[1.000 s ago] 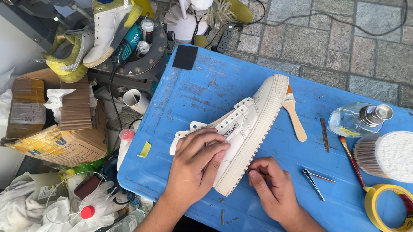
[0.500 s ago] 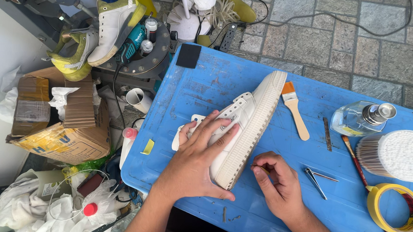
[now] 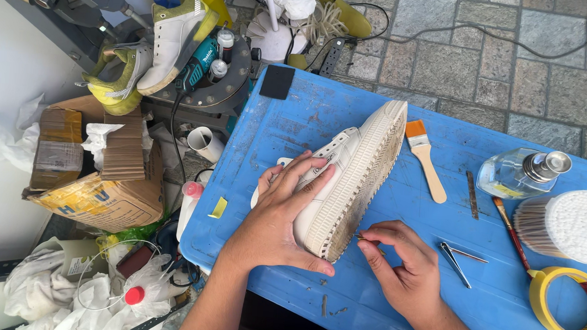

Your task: The person uses a metal tool to scrape and clean the midsole of a white sneaker on a blue work surface. They repeatedly scrape along the sole edge, occasionally pause to inspect the area, and continue the cleaning process throughout the clip.

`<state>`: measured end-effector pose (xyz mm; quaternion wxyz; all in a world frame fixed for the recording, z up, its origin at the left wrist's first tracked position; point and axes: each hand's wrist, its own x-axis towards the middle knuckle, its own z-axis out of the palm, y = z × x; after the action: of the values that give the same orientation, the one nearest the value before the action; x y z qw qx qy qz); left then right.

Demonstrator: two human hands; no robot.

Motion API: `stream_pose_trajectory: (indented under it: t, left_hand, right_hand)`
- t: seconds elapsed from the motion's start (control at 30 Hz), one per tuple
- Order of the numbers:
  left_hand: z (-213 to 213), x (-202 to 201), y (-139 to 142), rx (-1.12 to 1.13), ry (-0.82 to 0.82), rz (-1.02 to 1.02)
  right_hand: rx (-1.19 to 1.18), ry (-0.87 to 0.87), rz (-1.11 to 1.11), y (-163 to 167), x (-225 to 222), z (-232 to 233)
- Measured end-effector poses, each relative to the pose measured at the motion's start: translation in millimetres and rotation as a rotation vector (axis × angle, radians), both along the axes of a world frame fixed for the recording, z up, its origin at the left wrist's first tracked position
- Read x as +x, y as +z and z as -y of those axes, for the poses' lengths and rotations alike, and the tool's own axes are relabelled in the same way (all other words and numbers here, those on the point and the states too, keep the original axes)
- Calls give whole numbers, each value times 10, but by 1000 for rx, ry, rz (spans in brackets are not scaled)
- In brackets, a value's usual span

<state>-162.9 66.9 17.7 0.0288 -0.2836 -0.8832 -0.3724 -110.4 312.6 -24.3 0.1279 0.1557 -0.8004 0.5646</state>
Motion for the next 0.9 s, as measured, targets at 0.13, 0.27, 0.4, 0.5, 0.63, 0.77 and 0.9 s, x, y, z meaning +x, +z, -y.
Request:
stream_pose_trajectory:
  t: [0.13,0.27,0.4,0.5,0.63,0.77,0.9]
  left_hand:
    - [26,-30,1,25,-32,13]
    - [31,-11,-3,10,-39,7]
    - [22,-1,-26,26,-29,-3]
    - [25,34,-19,6,-17,-17]
    - [-177,230,-31,-26,82,-123]
    - [-422,396,-90,-140,142,-230]
    - [-490,487,-125,-180,152,-258]
  right_hand:
    - [-50,16,40,21,-12,-3]
    - [-96,116,46,40,1,-14]
    - [-37,174,82,59,28,1]
    - [-39,192,92,82,34,26]
    - [36,168,16,157,106,-73]
    - [60,90,25,191,233,-276]
    - [86,51,61,170,397,-368]
